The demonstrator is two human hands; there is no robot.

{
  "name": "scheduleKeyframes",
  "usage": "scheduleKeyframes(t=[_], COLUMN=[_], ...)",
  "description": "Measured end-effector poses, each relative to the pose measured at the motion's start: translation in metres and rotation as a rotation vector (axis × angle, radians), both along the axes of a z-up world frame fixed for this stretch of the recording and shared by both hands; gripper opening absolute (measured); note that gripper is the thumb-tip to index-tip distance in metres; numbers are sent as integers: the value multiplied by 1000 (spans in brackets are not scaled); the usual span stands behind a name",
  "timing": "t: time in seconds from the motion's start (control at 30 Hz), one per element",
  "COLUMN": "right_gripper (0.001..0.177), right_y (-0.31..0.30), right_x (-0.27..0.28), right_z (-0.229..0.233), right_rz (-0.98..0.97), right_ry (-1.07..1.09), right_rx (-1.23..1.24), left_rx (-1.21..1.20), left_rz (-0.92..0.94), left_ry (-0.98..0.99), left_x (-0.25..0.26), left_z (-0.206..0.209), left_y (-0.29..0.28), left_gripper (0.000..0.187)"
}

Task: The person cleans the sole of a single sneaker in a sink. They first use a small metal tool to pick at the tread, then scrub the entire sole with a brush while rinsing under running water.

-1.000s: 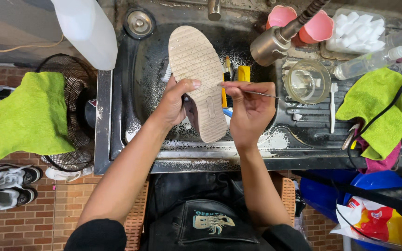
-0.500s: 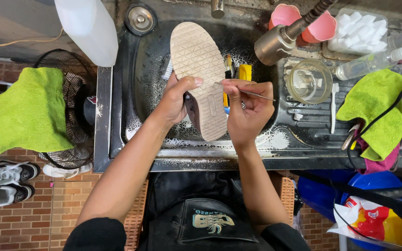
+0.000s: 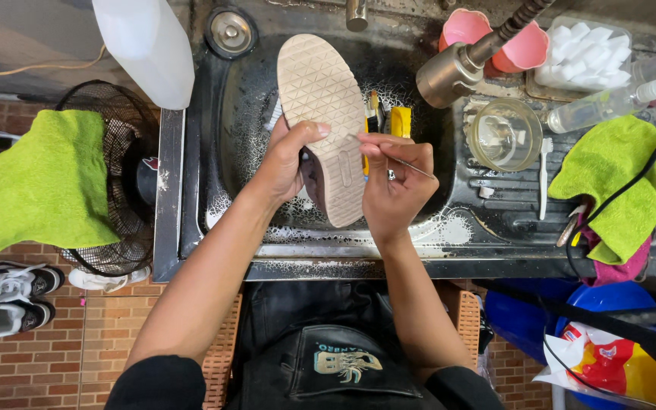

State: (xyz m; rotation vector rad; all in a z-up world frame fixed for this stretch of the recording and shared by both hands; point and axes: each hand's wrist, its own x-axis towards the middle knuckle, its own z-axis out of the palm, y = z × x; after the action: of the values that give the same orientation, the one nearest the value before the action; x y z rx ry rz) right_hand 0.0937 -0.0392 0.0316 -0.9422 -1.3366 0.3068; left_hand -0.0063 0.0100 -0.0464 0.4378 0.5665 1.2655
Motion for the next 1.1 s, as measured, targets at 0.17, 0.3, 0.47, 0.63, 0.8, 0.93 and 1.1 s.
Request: scheduleKeyframes(t=[0.17,0.3,0.47,0.63,0.8,0.93,1.1], right_gripper=[16,17,5,10,7,5,20], right_y=[0,2,-16,-41,-71,-92,-97], right_x=[1,3,24,82,127,179,190], right_z=[3,9,2,-9,-2,-34,-39], right_rz=[16,83,71,-35,-478,-631,-675], right_ry=[-8,-80,-41,-257,-698,-947,-891], right_rx=[4,12,-164,-380,-623,-640,-764], left_rx=[5,-18,-115,-180,-342,-347,-355], left_rz=[17,30,75,99,48,36,86], left_ry=[-1,-14,34,60,94,140,196], left_x=[0,2,-2,-3,0,2,2], left_z=[7,-4,11,16,21,21,-4], left_y=[-2,1,1,9,10,9,19], left_gripper=[42,39,35,35,37,41,39])
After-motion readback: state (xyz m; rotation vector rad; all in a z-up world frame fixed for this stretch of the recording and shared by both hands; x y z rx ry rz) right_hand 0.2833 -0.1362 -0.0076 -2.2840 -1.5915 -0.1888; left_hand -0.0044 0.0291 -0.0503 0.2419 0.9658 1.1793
